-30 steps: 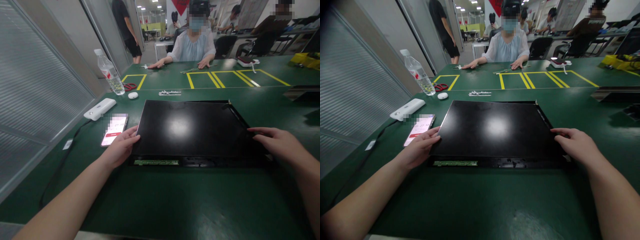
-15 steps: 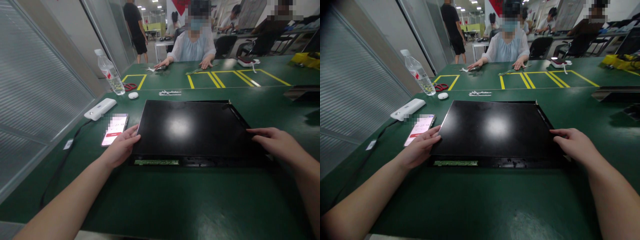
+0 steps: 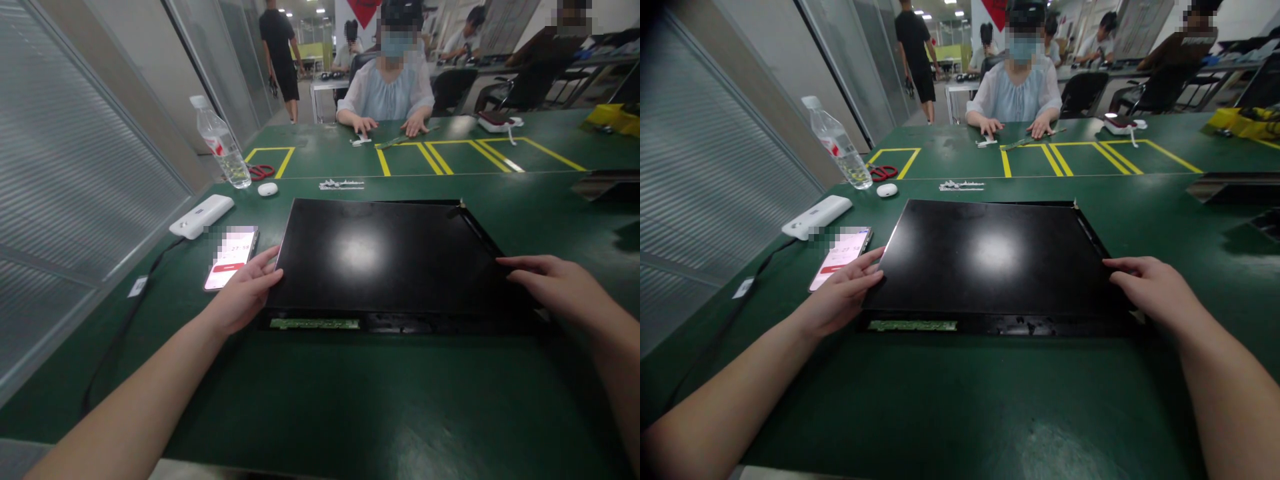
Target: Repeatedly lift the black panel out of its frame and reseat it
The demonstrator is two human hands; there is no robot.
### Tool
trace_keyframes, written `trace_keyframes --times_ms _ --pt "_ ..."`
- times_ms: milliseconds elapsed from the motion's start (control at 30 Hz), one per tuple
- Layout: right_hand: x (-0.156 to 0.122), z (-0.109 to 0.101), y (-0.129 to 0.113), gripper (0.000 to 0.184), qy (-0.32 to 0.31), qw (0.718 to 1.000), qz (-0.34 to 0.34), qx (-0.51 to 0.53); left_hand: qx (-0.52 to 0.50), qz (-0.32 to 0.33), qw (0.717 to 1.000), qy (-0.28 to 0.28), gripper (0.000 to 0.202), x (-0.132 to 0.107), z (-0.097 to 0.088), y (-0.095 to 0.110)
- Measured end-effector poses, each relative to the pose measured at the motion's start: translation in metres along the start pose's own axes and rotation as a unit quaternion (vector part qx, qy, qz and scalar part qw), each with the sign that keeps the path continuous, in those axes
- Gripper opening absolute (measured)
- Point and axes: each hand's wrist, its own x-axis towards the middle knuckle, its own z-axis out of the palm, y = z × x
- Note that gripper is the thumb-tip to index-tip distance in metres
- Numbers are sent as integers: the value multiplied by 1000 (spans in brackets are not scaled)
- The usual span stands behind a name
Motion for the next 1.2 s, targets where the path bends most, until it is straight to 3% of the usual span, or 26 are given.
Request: trace_keyframes --times_ms 233,367,533,700,833,1033,1200 --pt "3 5 6 42 5 999 12 34 18 7 999 34 71 -2 9 5" --pt "4 7 10 43 11 999 27 42 37 27 996 70 59 -3 15 8" --pt "5 8 9 41 19 998 30 43 81 79 992 61 54 0 13 6" --pt "9 10 15 43 17 998 35 55 220 141 959 110 43 3 4 1" --pt "10 13 19 51 6 992 65 107 272 145 944 117 42 4 -1 -2" --pt "12 16 20 47 11 983 78 165 334 154 926 81 52 11 -14 -11" --pt "6 14 13 42 28 980 77 179 453 166 873 68 60 17 -20 -16"
